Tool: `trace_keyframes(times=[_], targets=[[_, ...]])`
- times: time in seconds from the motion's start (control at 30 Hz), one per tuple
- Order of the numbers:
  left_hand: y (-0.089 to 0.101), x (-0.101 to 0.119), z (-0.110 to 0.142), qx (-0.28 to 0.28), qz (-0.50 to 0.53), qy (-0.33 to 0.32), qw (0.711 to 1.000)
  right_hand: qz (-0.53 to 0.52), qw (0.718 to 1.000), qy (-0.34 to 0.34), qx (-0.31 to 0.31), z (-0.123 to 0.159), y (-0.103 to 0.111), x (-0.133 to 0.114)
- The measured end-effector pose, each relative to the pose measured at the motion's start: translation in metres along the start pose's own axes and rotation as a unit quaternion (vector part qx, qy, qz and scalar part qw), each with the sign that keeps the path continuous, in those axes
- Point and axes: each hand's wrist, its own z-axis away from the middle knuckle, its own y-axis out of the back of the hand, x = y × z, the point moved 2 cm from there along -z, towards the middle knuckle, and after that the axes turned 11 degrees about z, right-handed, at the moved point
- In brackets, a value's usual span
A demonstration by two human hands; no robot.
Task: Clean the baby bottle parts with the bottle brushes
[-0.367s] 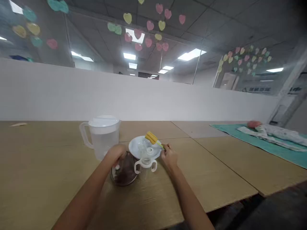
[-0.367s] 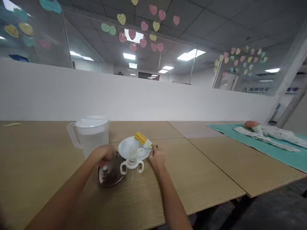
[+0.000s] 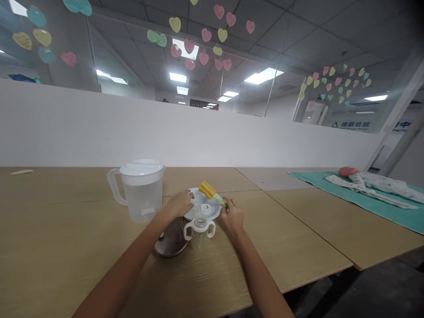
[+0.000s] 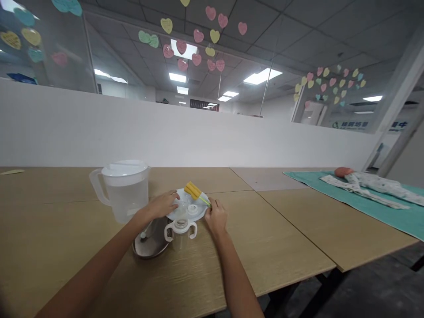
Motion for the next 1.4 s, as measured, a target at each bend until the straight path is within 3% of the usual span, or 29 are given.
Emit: trace_keyframes(times=[0.1, 0.27, 0.4, 0.5, 0.6, 0.73, 0.83, 0.97, 1.17, 1.23, 1.33, 1.4], targets=[[-0.019, 0.001, -0.006, 0.018, 0.013, -0.070, 0.997, -0.027, 0.999, -0.004, 0.018, 0.000, -0.001, 0.001], [-0.033, -0.003, -0.010, 0.003, 0.026, -0.079, 0.997, -0.044, 0.998, -0.013, 0.041, 0.000, -0.003, 0.002], [-0.023, -0.003, -0.010, 0.022, 0.046, -0.076, 0.996, -0.045, 0.997, -0.001, 0.060, 0.001, -0.002, 0.001], [-0.011, -0.001, -0.011, 0.083, 0.106, -0.080, 0.988, -0.055, 0.996, 0.024, 0.069, 0.001, -0.001, 0.000], [0.003, 0.003, -0.010, 0.144, 0.219, -0.097, 0.960, -0.075, 0.993, 0.060, 0.071, 0.002, 0.000, -0.003], [0.014, 0.009, -0.009, 0.140, 0.336, -0.098, 0.926, -0.096, 0.987, 0.076, 0.100, 0.003, 0.003, -0.005], [0.022, 0.010, -0.006, 0.151, 0.341, -0.086, 0.924, -0.107, 0.983, 0.088, 0.123, 0.003, 0.005, -0.006], [0.037, 0.011, 0.000, 0.215, 0.296, -0.081, 0.927, -0.117, 0.978, 0.102, 0.140, 0.003, 0.008, -0.007], [0.045, 0.012, 0.003, 0.292, 0.346, -0.116, 0.884, -0.127, 0.970, 0.141, 0.154, 0.005, 0.014, -0.012], [0.038, 0.013, 0.001, 0.271, 0.385, -0.113, 0.875, -0.131, 0.969, 0.153, 0.145, 0.006, 0.015, -0.014], [0.024, 0.021, -0.002, 0.158, 0.436, -0.101, 0.881, -0.131, 0.970, 0.152, 0.141, 0.008, 0.014, -0.014], [0.017, 0.025, -0.001, 0.105, 0.413, -0.099, 0.899, -0.130, 0.970, 0.142, 0.148, 0.009, 0.012, -0.012]])
